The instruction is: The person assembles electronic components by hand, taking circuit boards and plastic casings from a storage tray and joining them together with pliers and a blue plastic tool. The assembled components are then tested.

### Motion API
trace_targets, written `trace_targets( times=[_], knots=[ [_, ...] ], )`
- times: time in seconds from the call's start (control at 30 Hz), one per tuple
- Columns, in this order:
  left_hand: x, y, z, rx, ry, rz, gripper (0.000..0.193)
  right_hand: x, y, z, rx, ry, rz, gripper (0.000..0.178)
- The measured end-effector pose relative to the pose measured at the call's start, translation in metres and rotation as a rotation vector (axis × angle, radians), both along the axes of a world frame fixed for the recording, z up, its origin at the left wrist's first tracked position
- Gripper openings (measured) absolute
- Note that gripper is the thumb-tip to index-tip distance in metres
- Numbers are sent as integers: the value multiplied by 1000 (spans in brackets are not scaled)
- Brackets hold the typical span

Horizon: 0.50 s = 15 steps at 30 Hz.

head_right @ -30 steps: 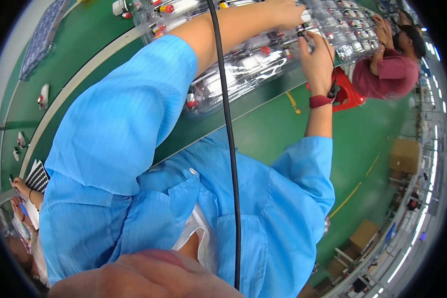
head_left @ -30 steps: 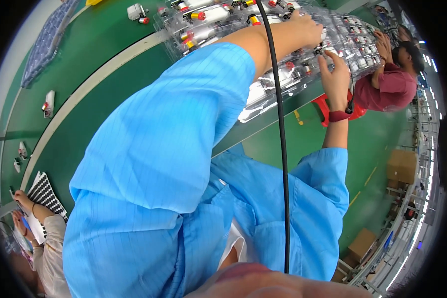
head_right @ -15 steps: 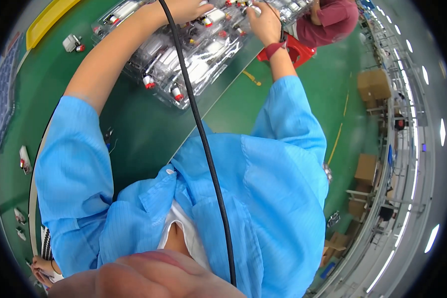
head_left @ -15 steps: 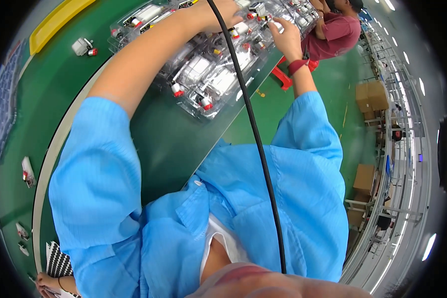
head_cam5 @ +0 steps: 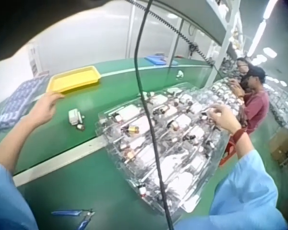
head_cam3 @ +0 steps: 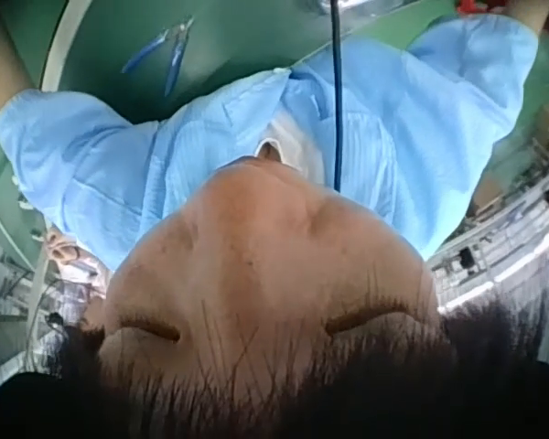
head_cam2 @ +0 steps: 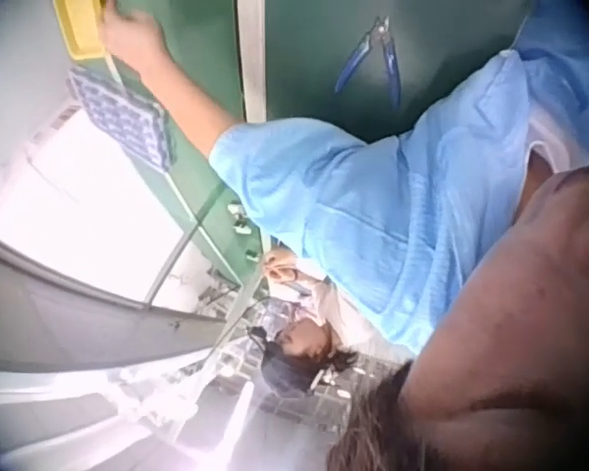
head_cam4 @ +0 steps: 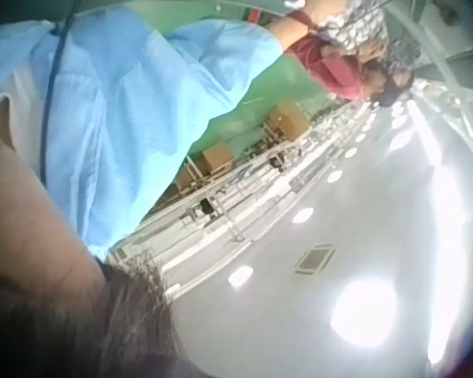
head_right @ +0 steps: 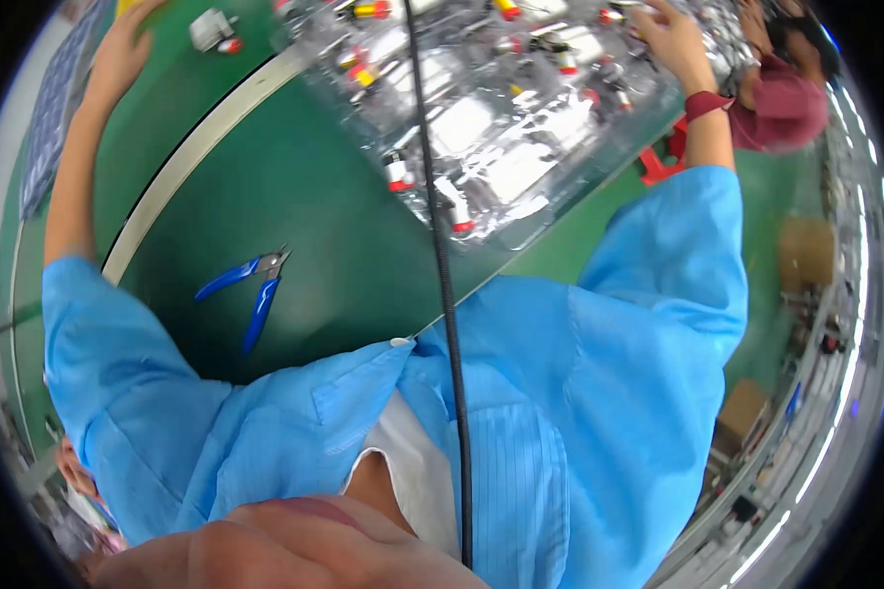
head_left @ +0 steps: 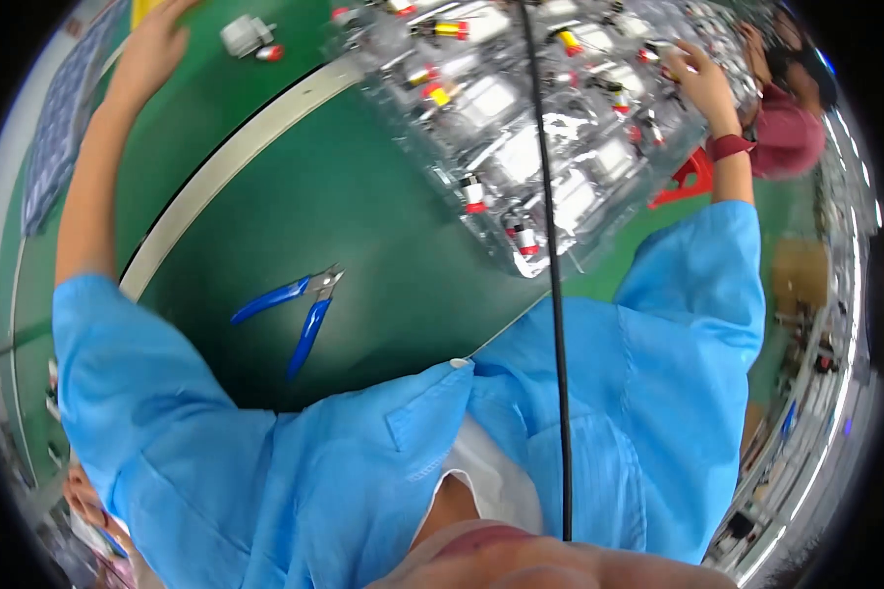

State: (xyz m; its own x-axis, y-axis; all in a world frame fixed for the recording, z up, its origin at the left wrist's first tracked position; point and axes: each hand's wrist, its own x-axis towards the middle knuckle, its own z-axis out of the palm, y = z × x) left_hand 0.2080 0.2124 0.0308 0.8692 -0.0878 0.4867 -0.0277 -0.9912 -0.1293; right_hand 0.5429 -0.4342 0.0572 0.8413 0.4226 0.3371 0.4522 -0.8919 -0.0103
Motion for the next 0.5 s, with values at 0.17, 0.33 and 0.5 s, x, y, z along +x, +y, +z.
trace_targets(
  times=[0.17, 0.33, 0.5],
  knots=[
    [0, -14, -27, -54, 172, -118, 85, -82, 27, -19, 340, 167, 193, 31],
    [16, -40, -26, -351, 471, -97, 89, -87, -12, -31, 969, 202, 271, 21],
    [22, -52, -14, -206, 544, 41, 81, -73, -22, -11, 726, 338, 227, 25]
  ],
)
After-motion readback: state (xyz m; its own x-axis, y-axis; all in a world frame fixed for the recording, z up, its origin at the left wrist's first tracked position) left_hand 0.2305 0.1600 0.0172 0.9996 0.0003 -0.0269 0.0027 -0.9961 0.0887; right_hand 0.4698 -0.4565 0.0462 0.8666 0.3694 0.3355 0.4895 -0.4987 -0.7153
